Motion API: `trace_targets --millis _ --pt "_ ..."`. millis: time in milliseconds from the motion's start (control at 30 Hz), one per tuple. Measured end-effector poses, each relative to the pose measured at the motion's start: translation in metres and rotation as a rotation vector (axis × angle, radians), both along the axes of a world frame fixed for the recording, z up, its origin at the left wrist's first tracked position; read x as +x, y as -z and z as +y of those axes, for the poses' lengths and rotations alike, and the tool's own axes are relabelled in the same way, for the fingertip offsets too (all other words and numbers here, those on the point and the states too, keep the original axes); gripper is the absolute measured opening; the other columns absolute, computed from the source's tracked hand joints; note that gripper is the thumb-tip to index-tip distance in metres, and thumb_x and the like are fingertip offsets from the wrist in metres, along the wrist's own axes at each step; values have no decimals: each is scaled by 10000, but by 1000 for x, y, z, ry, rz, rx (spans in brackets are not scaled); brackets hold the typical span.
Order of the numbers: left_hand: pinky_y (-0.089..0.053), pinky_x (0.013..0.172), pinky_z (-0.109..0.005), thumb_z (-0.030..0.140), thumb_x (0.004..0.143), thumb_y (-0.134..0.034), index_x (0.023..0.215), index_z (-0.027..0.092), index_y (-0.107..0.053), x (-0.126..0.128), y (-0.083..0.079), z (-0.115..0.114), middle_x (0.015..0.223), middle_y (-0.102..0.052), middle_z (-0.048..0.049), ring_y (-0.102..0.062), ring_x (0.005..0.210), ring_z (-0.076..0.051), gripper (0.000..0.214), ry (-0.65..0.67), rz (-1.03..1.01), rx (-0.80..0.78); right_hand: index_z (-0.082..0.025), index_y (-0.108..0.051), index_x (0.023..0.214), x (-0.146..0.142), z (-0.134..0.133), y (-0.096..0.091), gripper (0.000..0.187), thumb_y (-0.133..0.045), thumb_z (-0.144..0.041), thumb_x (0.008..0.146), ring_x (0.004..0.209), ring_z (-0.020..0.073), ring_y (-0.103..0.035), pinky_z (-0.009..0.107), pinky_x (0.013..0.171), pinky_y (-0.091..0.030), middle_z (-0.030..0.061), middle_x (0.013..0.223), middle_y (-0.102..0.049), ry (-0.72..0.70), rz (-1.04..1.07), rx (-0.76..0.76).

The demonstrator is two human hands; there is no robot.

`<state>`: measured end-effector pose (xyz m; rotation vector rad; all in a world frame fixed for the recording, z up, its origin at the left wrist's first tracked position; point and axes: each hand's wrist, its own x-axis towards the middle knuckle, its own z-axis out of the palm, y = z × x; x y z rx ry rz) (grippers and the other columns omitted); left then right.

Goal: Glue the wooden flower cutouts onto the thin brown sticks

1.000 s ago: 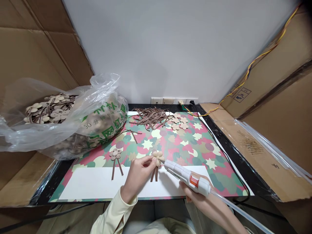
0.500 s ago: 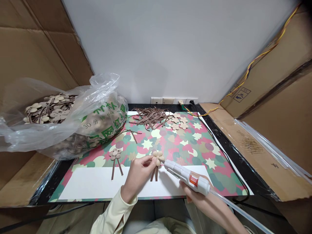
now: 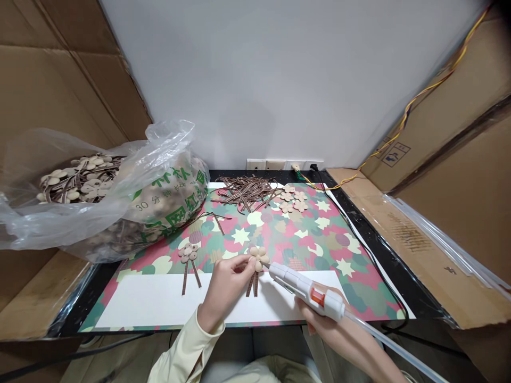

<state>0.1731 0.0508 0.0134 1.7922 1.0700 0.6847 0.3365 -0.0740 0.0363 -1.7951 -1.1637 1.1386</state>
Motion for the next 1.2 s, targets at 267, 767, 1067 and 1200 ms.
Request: trace_targets --millis 267,767,1067,1200 --pt "-451 616 -211 348 826 -522 769 144 -719 0 0 0 748 -723 -30 -629 668 -165 289 -14 -5 -7 -200 -401 634 3 -1 8 100 -460 -201 715 475 102 -440 216 448 -365 -46 566 -413 -6 -13 -7" --pt "-462 646 -216 352 819 -535 805 175 -731 0 4 2 794 -734 -31 -650 745 -186 265 -22 8 -12 -208 -401 628 3 -4 7 139 -490 -261 719 453 101 -425 212 424 -366 -45 554 -416 25 -38 -3" --pt "-457 600 -213 327 795 -546 802 163 -747 0 2 1 760 -730 -27 -636 666 -173 260 -18 -58 -21 -210 -396 598 -1 1 -13 163 -497 -274 708 423 102 -442 210 436 -384 -53 489 -423 97 -11 -34" --pt "-452 601 -211 339 804 -530 771 154 -738 0 1 1 738 -725 -25 -627 657 -165 280 -10 -36 -17 -206 -405 616 0 4 -5 128 -500 -238 697 426 91 -424 203 426 -370 -62 505 -409 58 22 -62"
